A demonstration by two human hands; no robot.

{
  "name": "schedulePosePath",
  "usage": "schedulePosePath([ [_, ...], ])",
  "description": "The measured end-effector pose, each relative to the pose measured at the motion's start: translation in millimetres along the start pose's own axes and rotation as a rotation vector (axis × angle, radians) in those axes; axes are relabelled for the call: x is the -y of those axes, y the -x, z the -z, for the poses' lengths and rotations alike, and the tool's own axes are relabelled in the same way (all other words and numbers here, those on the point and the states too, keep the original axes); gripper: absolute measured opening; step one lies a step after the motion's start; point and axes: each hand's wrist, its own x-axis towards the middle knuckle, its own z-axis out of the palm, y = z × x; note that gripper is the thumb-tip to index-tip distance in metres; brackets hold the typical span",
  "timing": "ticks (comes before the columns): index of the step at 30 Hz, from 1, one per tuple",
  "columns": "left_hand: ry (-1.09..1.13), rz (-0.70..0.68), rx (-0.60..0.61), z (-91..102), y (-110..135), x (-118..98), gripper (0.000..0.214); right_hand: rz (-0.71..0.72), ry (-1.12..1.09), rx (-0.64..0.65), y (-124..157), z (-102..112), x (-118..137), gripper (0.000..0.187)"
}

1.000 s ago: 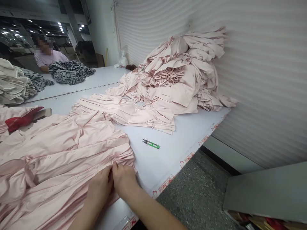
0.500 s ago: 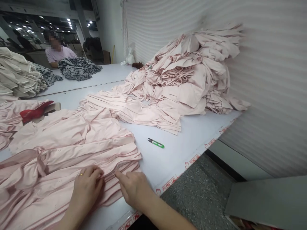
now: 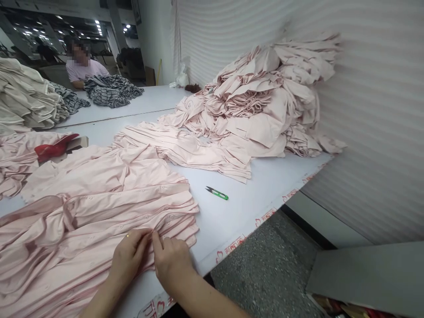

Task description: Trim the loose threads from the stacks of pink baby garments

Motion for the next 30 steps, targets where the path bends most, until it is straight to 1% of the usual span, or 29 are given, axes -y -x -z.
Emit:
schedulePosePath([
  [2, -0.072, -0.059, -0.055, -6.8, 11.1, -5.0, 0.026, -0.046, 0.068, 0.034, -1.3, -4.8, 3.5, 0.049],
  [4, -0.127, -0.099, -0.083, -11.9, 17.3, -8.0, 0.03, 0.01, 0.093, 0.07, 3.1, -1.6, -1.6, 0.048],
  [6, -0.139, -0.067, -0.074, -13.5, 13.0, -8.5, 0.025, 0.124, 0.084, 0.09, 10.8, 8.1, -12.5, 0.049],
  [8, -0.126, 0.011, -0.051, -11.8, 0.5, -7.6, 0.021, 0.167, 0.04, 0.088, 17.2, 18.7, -22.5, 0.05],
  [10, -0.114, 0.06, -0.049, -7.2, -10.9, -5.6, 0.021, 0.121, -0.028, 0.061, 19.3, 23.8, -26.4, 0.048],
  [12, -0.118, 0.051, -0.071, 0.5, -11.8, -1.5, 0.019, 0.062, -0.09, 0.023, 17.7, 21.3, -23.9, 0.045],
  [15, -0.253, 0.044, -0.156, 17.8, 8.0, 10.4, 0.019, 0.048, -0.141, -0.004, 14.0, 10.6, -16.9, 0.045],
  [17, -0.326, 0.052, -0.171, 30.0, 25.1, 19.7, 0.018, 0.046, -0.19, 0.004, 11.2, 5.5, -15.1, 0.045],
  [19, -0.284, 0.048, -0.133, 39.2, 35.9, 26.7, 0.021, -0.034, -0.306, 0.002, 6.0, 3.5, -15.2, 0.041],
  [21, -0.19, 0.012, -0.098, 44.3, 38.1, 30.4, 0.023, -0.169, -0.49, -0.018, -1.4, 2.7, -14.1, 0.035],
  [23, -0.138, 0.004, -0.101, 46.2, 34.3, 31.3, 0.023, -0.27, -0.66, -0.079, -9.0, -0.1, -9.6, 0.034],
  [26, -0.108, 0.011, -0.1, 46.8, 26.7, 31.0, 0.023, -0.332, -0.828, -0.209, -19.0, -11.2, 1.0, 0.037],
  [27, -0.093, 0.015, -0.093, 46.7, 24.9, 31.1, 0.023, -0.377, -0.906, -0.236, -22.8, -15.7, 3.6, 0.038],
  [28, -0.07, 0.016, -0.089, 46.6, 23.8, 31.7, 0.022, -0.446, -1.012, -0.247, -27.0, -19.6, 5.1, 0.04],
  [30, -0.013, 0.027, -0.097, 45.7, 23.1, 33.6, 0.021, -0.632, -1.275, -0.269, -36.6, -23.2, 4.2, 0.048],
])
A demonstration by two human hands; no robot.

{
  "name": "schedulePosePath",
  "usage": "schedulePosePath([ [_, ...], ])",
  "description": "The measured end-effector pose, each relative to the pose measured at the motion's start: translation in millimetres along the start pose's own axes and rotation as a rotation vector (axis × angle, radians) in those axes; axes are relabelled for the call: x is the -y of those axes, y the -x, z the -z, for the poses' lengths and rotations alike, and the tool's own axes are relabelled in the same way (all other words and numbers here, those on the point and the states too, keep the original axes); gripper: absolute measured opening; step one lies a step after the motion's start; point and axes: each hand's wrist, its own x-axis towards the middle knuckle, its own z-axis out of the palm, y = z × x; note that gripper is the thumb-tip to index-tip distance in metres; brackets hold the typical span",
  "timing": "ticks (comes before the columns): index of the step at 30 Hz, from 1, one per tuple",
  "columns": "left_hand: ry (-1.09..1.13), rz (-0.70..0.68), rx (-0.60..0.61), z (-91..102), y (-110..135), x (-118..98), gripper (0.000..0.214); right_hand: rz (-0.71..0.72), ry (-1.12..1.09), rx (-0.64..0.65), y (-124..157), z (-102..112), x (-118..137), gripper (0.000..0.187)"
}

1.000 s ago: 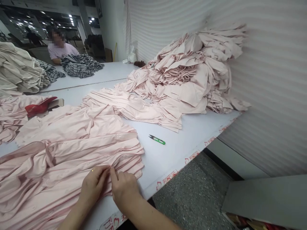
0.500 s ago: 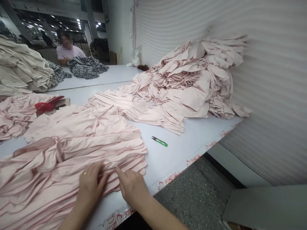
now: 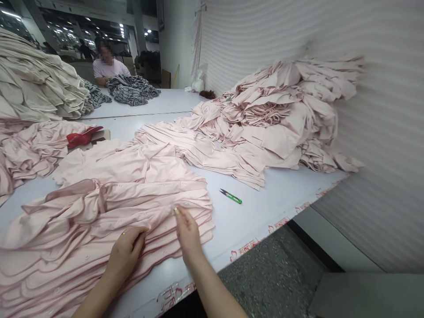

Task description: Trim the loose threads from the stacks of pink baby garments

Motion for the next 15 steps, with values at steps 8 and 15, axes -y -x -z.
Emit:
schedulePosePath([
  [8, 0.13, 0.187, -0.004, -3.0, 1.4, 5.7, 0.018, 0.302, 0.346, 0.248, 18.9, 12.4, 35.4, 0.029],
  [15, 0.058, -0.076, -0.075, -4.6, 4.9, 0.5, 0.016, 0.594, 1.267, 0.345, 58.8, -16.9, 10.0, 0.045],
])
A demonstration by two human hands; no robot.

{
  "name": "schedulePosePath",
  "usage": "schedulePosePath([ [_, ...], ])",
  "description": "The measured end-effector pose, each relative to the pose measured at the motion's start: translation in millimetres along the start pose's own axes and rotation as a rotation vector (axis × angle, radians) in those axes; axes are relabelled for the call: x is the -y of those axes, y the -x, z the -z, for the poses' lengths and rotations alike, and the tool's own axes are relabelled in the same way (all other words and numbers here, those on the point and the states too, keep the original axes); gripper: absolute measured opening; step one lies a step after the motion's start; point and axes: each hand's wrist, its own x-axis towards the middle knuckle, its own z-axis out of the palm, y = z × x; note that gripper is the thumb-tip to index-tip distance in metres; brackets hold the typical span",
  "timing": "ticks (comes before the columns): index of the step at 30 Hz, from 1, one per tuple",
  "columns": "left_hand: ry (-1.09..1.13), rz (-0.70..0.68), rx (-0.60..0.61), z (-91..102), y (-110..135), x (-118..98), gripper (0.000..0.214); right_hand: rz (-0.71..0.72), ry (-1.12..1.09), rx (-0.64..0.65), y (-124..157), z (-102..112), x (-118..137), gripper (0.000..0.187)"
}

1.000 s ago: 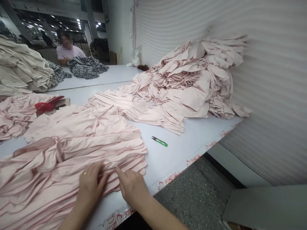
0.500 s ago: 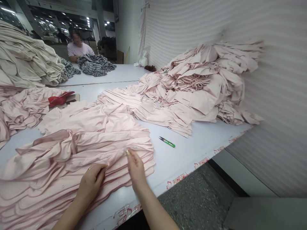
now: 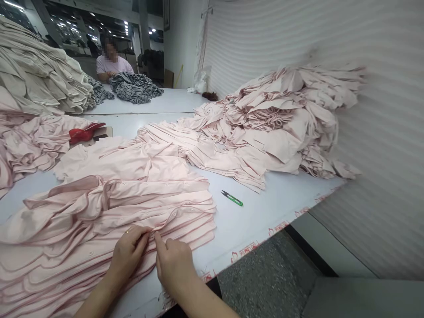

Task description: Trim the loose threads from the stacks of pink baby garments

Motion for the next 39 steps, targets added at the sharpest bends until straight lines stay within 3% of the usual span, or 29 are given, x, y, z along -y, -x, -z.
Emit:
schedulePosePath([
  [4, -0.257, -0.196, -0.035, -7.5, 13.3, -7.8, 0.02, -0.083, 0.213, 0.072, -8.6, -20.0, 16.3, 0.05],
  [7, -0.335, -0.188, -0.006, -12.9, 16.5, -12.4, 0.02, -0.052, 0.233, 0.104, -7.1, -17.7, 13.9, 0.05],
  [10, -0.327, -0.091, 0.075, -15.3, 9.0, -15.2, 0.019, 0.023, 0.23, 0.139, -9.1, -0.3, -4.0, 0.048],
  [16, -0.273, 0.02, 0.122, -13.7, -4.3, -13.2, 0.021, 0.185, 0.063, 0.377, -36.0, 42.8, -35.0, 0.038],
  [19, -0.266, 0.135, 0.064, -12.6, -10.6, -1.0, 0.021, 0.157, 0.089, 0.339, -22.0, 55.8, -26.3, 0.047],
  [22, -0.251, 0.237, 0.014, -12.6, -17.4, 9.8, 0.019, 0.154, 0.014, 0.197, 3.5, 66.4, -13.8, 0.051],
  [24, -0.207, 0.234, 0.015, -13.5, -18.1, 10.5, 0.018, 0.146, -0.033, 0.107, 11.6, 69.2, -9.6, 0.049],
  [30, -0.091, 0.144, -0.016, -15.1, -4.4, 2.6, 0.026, 0.032, 0.004, 0.093, -7.1, 40.8, -8.9, 0.038],
  [35, -0.074, 0.097, -0.084, -15.4, -0.2, 6.5, 0.025, 0.035, 0.165, 0.086, -5.9, 17.2, -1.0, 0.055],
  [39, -0.078, 0.023, -0.084, -18.2, 4.8, 3.1, 0.024, -0.013, 0.193, 0.135, -9.2, 12.4, 6.3, 0.056],
])
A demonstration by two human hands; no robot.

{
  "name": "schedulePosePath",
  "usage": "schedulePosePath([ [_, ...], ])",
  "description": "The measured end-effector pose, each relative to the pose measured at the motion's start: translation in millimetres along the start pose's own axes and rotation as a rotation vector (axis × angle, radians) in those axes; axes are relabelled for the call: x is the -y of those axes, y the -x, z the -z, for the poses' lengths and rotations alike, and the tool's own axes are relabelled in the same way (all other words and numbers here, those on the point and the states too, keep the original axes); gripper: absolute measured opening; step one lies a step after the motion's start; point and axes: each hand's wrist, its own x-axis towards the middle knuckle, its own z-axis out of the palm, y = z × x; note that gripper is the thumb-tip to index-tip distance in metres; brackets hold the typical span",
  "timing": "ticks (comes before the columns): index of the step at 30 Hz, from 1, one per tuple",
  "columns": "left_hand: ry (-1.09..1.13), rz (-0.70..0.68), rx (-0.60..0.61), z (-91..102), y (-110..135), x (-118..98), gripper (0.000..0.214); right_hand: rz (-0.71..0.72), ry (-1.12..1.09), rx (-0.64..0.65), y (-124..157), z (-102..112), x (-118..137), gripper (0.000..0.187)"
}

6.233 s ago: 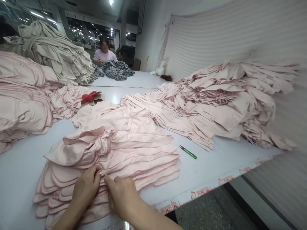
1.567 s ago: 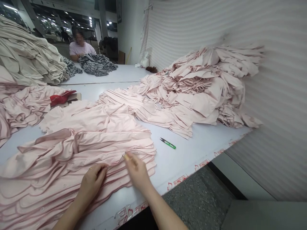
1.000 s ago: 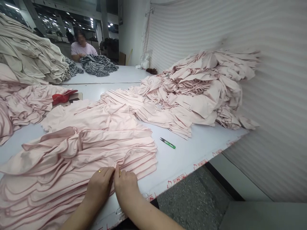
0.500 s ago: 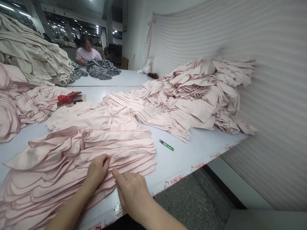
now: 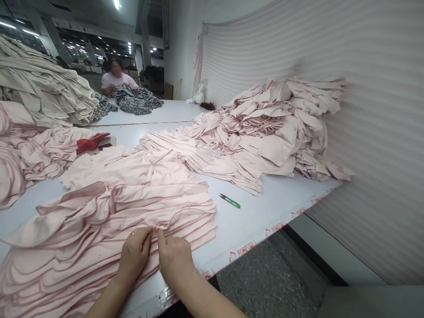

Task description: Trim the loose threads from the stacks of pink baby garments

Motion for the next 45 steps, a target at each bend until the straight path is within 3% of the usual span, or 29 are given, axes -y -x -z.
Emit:
schedulePosePath([
  [3, -0.1, -0.131, 0.001, -1.0, 10.4, -5.8, 0.024, -0.03, -0.01, 0.058, -11.1, -1.0, -0.9, 0.053],
  [6, -0.279, -0.267, -0.037, -0.6, 18.8, -10.4, 0.029, 0.071, -0.054, 0.097, -17.1, 0.7, -14.3, 0.048],
  [9, -0.327, -0.217, 0.027, 0.0, 14.8, -11.7, 0.024, 0.218, -0.04, 0.108, -12.3, 6.5, -30.9, 0.048],
  [14, -0.313, -0.139, 0.089, -0.6, -3.5, -13.0, 0.02, 0.088, 0.051, 0.083, -6.4, 9.1, -23.4, 0.052],
  [17, -0.32, -0.141, 0.084, 0.2, -0.6, -17.4, 0.022, 0.033, -0.003, 0.119, -16.8, 5.3, -10.7, 0.055],
  [21, -0.295, -0.2, -0.005, 4.4, 12.5, -21.2, 0.024, 0.099, -0.13, 0.131, -26.3, 6.3, -20.9, 0.041],
  [23, -0.256, -0.14, -0.004, 5.5, 13.0, -19.9, 0.021, 0.181, -0.133, 0.13, -20.1, 10.0, -33.6, 0.038],
  [27, -0.187, 0.155, 0.076, 0.7, -5.4, -11.6, 0.018, 0.224, -0.066, 0.081, 1.8, 16.9, -44.7, 0.055],
  [32, -0.16, 0.191, 0.111, 6.1, -16.2, -4.3, 0.01, 0.149, -0.291, -0.074, -0.3, 11.6, -27.1, 0.042],
  [36, -0.281, 0.164, 0.086, 38.8, 6.8, 2.8, 0.014, 0.194, -0.386, -0.077, -0.2, 7.3, -16.9, 0.035],
  [39, -0.206, 0.122, 0.099, 57.8, 19.4, 11.5, 0.018, 0.235, -0.417, -0.046, 8.3, 8.2, -11.0, 0.035],
  [42, -0.072, 0.099, 0.077, 60.6, 20.6, 19.0, 0.022, 0.229, -0.382, -0.045, 8.0, 4.9, 4.2, 0.036],
  [45, -0.097, 0.064, 0.048, 55.3, 23.4, 22.0, 0.023, 0.178, -0.256, -0.043, -4.7, -4.9, 28.5, 0.042],
])
